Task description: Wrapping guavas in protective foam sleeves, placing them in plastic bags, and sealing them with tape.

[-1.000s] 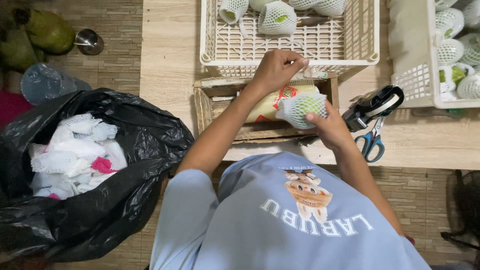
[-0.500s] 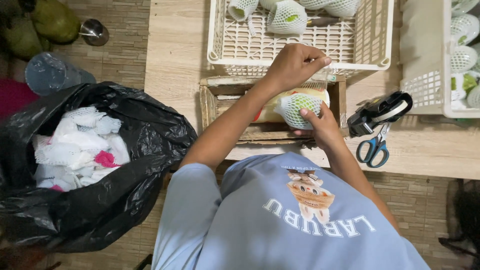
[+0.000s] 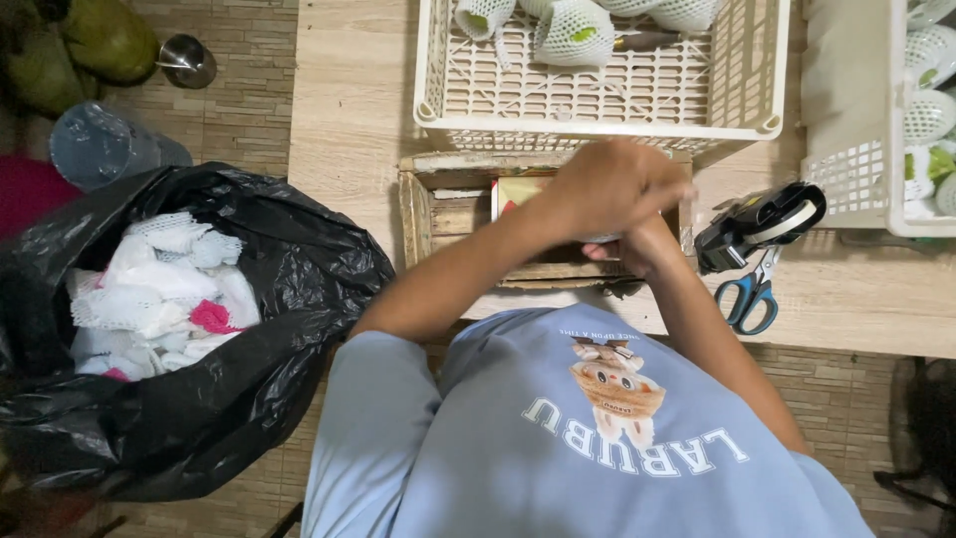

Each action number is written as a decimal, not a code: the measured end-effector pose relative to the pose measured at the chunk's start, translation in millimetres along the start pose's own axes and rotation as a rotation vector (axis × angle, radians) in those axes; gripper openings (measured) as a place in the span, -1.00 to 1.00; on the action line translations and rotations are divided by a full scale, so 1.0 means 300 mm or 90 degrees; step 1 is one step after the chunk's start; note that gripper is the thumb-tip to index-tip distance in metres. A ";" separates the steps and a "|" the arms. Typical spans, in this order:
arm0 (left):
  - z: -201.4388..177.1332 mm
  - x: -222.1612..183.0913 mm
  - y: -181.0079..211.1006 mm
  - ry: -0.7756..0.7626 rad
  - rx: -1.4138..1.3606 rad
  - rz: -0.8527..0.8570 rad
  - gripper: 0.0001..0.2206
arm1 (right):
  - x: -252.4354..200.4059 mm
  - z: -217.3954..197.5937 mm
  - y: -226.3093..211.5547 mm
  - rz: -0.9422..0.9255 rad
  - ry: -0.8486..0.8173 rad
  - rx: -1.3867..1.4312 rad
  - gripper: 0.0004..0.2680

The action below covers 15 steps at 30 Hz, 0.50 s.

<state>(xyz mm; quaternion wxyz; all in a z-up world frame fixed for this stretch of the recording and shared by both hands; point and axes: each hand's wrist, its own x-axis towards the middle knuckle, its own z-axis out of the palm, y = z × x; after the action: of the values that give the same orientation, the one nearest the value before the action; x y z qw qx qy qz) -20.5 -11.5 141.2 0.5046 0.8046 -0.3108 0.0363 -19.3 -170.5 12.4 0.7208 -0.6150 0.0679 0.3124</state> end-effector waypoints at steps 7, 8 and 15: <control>0.256 -0.312 -0.124 0.068 0.268 0.094 -0.80 | 0.023 -0.216 0.202 0.165 -0.189 0.507 -0.55; 0.261 -0.349 -0.108 0.085 0.289 0.109 -0.83 | -0.080 -0.077 0.037 0.127 -0.242 0.565 -0.43; 0.312 -0.510 -0.099 0.056 0.331 0.111 -0.79 | 0.001 -0.090 0.164 0.080 0.006 0.175 -0.71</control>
<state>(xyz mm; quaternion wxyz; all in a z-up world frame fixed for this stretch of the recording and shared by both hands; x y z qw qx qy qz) -151.3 -10.0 15.0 0.2895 0.8749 -0.3368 0.1930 -37.7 -193.0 -35.7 0.7767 -0.5068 0.1518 0.3419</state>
